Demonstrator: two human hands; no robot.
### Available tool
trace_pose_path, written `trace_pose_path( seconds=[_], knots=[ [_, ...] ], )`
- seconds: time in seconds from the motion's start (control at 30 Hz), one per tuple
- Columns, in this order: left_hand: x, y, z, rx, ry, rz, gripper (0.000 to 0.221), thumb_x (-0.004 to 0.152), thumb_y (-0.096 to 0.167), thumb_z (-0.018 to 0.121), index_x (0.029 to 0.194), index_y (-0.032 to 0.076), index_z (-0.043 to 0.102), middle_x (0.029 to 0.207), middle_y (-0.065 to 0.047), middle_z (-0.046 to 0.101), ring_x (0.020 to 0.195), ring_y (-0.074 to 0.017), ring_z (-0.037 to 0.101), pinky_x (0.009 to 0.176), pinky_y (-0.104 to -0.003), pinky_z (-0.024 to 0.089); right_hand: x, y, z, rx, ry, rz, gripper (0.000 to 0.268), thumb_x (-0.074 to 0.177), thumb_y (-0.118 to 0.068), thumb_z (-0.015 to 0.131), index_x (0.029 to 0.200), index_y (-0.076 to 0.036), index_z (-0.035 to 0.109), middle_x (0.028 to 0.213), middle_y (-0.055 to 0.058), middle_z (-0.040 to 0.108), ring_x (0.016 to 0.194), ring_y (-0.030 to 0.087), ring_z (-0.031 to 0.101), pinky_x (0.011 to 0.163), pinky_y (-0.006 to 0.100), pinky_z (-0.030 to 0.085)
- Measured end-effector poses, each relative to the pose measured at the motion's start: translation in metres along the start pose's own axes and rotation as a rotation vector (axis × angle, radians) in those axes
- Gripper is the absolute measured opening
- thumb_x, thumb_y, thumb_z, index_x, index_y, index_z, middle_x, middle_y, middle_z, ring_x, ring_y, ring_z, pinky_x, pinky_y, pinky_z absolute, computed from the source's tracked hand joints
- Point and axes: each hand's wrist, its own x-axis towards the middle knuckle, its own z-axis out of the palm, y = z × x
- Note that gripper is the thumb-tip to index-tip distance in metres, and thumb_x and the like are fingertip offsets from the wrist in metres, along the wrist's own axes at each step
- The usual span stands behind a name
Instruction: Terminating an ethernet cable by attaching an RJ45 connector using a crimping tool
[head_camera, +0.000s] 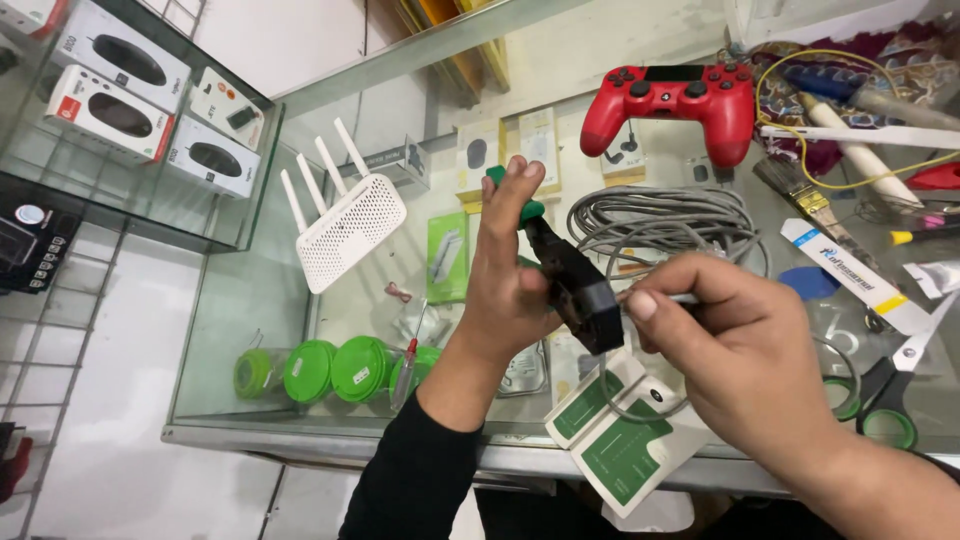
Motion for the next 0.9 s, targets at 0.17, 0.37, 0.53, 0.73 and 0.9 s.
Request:
trace_pose_path(
  seconds=[0.17,0.37,0.53,0.73,0.9],
  knots=[
    [0.005,0.003,-0.007,0.106,-0.075,0.194,0.103,0.104,0.0,0.057,0.166,0.052,-0.005,0.166,-0.024,0.022,0.16,-0.0561,0.026,0.132,-0.079,0.02,0.014,0.006,-0.013,0.077,-0.07,0.101,0.019,0.096,-0.017,0.068,0.081,-0.005,0.069,0.065,0.002,0.059,0.061,0.01,0.051,0.059,0.025,0.04],
    [0.003,0.004,-0.017,0.157,-0.067,0.191,0.091,0.1,-0.001,0.061,0.164,0.046,0.015,0.163,-0.02,0.03,0.159,-0.0526,0.034,0.131,-0.085,0.021,0.019,0.013,-0.013,0.092,-0.125,0.08,0.018,0.096,-0.018,0.067,0.084,-0.004,0.069,0.067,0.002,0.059,0.064,0.011,0.051,0.06,0.025,0.04],
    [0.002,0.005,-0.012,0.047,-0.099,0.191,0.091,0.101,0.001,0.056,0.166,0.046,0.011,0.162,-0.02,0.033,0.156,-0.0491,0.04,0.131,-0.078,0.027,0.016,0.015,-0.011,0.224,-0.222,-0.031,0.019,0.095,-0.015,0.065,0.081,-0.002,0.064,0.071,0.005,0.055,0.064,0.013,0.049,0.06,0.026,0.039],
    [0.01,0.005,0.002,-0.197,-0.097,0.276,0.098,0.111,0.014,0.063,0.168,0.048,-0.01,0.16,-0.022,0.028,0.155,-0.0504,0.036,0.133,-0.066,0.031,0.006,0.006,0.003,0.089,-0.082,-0.025,0.025,0.097,-0.02,0.065,0.075,-0.01,0.059,0.068,-0.001,0.056,0.065,0.009,0.047,0.062,0.024,0.038],
    [0.004,-0.001,0.014,-0.265,0.004,0.191,0.09,0.109,-0.01,0.052,0.166,0.045,0.008,0.157,-0.012,0.035,0.157,-0.0383,0.035,0.138,-0.066,0.02,0.001,0.007,0.002,0.098,-0.116,0.079,0.023,0.091,-0.022,0.074,0.073,-0.007,0.07,0.06,-0.003,0.054,0.055,0.007,0.043,0.051,0.024,0.033]
  ],
)
